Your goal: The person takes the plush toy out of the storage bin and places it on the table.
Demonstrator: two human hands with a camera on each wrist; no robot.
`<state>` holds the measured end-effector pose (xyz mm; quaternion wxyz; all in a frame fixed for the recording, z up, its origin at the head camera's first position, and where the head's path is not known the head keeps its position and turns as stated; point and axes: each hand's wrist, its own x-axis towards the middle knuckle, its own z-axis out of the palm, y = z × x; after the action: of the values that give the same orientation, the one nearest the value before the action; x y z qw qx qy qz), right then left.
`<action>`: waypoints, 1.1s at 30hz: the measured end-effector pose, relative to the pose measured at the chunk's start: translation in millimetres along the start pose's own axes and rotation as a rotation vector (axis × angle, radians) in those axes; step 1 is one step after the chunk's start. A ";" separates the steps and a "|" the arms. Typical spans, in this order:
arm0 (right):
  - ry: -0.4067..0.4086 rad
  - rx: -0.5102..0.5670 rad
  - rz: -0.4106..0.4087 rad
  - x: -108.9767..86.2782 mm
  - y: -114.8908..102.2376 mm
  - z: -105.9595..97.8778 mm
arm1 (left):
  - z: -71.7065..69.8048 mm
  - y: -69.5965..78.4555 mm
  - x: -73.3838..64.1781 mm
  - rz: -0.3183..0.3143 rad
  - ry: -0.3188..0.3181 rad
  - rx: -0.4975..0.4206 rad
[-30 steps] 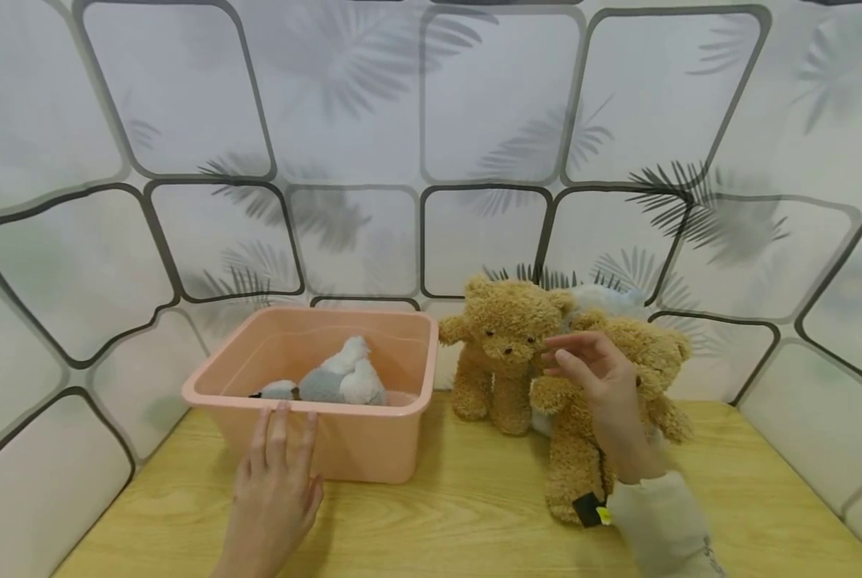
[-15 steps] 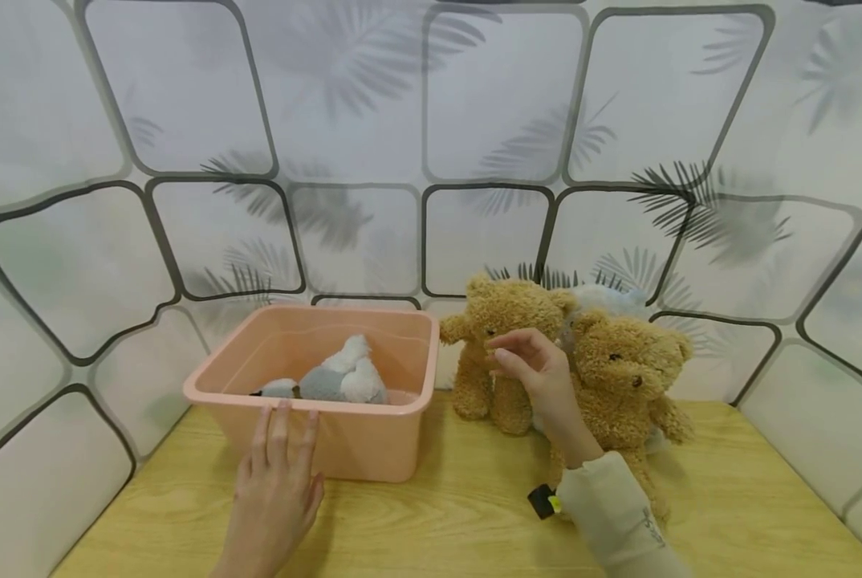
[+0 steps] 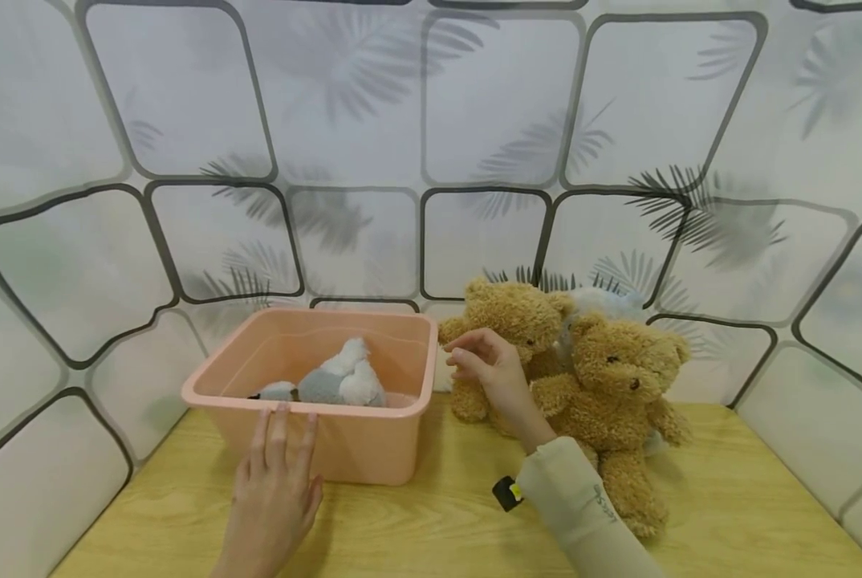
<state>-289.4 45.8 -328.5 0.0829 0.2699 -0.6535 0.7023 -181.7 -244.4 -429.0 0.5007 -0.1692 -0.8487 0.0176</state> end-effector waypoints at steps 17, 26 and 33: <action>-0.166 -0.092 0.098 25.1 1.8 41.9 | -2.6 0.4 -0.6 -0.003 -0.044 0.003; -0.277 -0.250 0.133 38.2 -1.5 59.0 | -3.1 -0.2 -0.3 0.000 -0.051 -0.001; -0.412 -0.408 0.168 47.1 -4.4 70.3 | -2.7 -0.2 -0.5 0.000 -0.040 -0.002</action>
<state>-307.9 -32.4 -301.7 -0.0572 0.3292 -0.8044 0.4913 -179.3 -245.1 -428.1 0.4834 -0.1692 -0.8587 0.0203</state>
